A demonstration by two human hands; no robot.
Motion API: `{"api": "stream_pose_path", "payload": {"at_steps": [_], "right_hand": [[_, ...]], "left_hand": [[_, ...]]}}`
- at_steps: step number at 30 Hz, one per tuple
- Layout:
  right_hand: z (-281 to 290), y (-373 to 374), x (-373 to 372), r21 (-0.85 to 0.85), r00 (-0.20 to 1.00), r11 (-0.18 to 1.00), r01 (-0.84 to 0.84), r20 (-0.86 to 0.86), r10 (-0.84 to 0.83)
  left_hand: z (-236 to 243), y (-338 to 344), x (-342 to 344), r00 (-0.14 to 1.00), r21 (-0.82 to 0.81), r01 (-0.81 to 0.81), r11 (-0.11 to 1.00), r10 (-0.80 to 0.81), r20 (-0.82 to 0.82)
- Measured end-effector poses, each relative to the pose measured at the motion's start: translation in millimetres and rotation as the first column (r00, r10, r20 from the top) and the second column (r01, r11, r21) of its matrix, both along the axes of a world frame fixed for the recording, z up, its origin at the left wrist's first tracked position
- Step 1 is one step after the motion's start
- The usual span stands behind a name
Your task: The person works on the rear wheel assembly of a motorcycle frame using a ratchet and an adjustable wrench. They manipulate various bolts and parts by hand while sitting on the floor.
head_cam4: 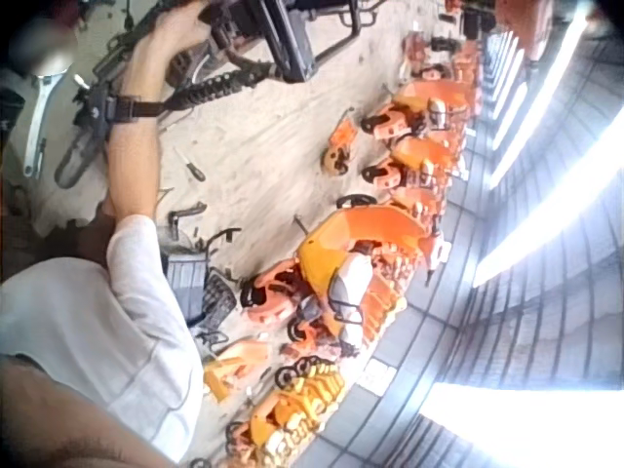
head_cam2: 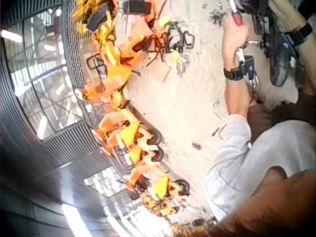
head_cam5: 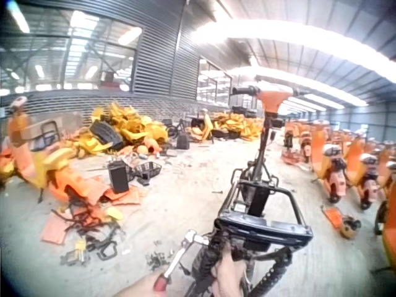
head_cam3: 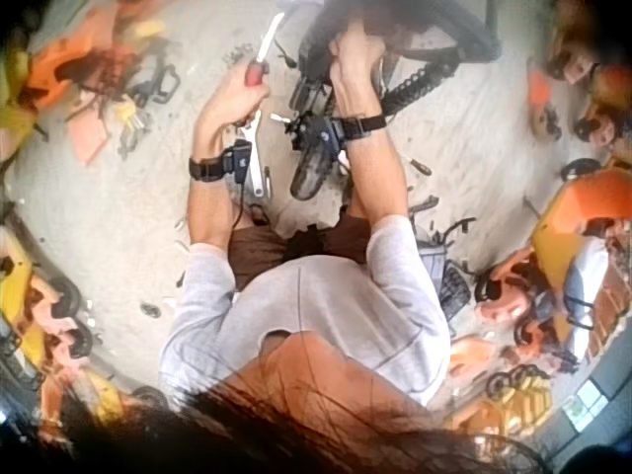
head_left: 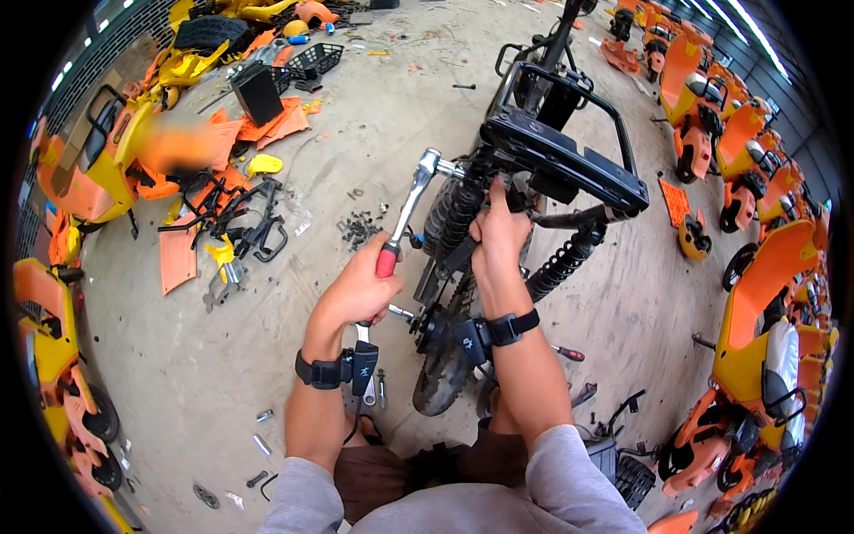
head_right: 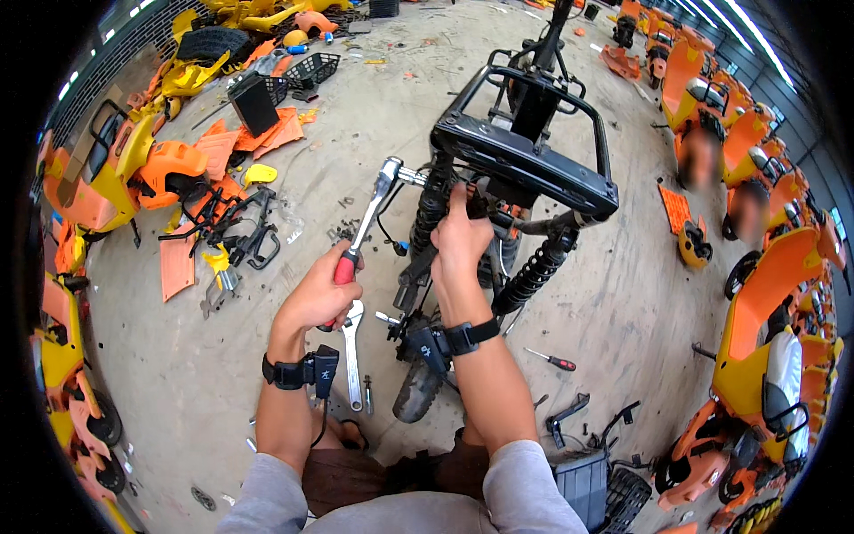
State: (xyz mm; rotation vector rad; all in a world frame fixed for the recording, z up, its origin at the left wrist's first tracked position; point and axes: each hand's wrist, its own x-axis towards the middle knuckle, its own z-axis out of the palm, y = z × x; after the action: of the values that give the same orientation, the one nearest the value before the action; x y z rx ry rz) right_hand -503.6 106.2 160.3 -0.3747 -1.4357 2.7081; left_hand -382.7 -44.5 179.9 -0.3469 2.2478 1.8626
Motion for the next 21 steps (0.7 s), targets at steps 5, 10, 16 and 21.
{"api": "stream_pose_path", "payload": {"at_steps": [5,10,16,21], "right_hand": [[-4,9,-1,-0.007,0.997,0.998,-0.070,0.031,0.070],[-23,29,2,0.294,0.994,0.951,-0.100,0.076,0.081],[-34,30,9,0.621,0.971,0.784,-0.013,-0.179,0.158],[-43,43,1,0.354,0.971,0.909,-0.219,-0.007,0.237]], "left_hand": [[-8,0,-4,1.000,0.042,-0.002,0.999,0.002,0.002],[-11,6,-2,0.998,0.165,-0.054,0.985,0.051,0.025],[-9,9,-1,0.998,0.086,-0.069,0.994,0.069,0.005],[-11,10,-4,0.999,0.099,-0.049,0.994,0.050,-0.006]]}}
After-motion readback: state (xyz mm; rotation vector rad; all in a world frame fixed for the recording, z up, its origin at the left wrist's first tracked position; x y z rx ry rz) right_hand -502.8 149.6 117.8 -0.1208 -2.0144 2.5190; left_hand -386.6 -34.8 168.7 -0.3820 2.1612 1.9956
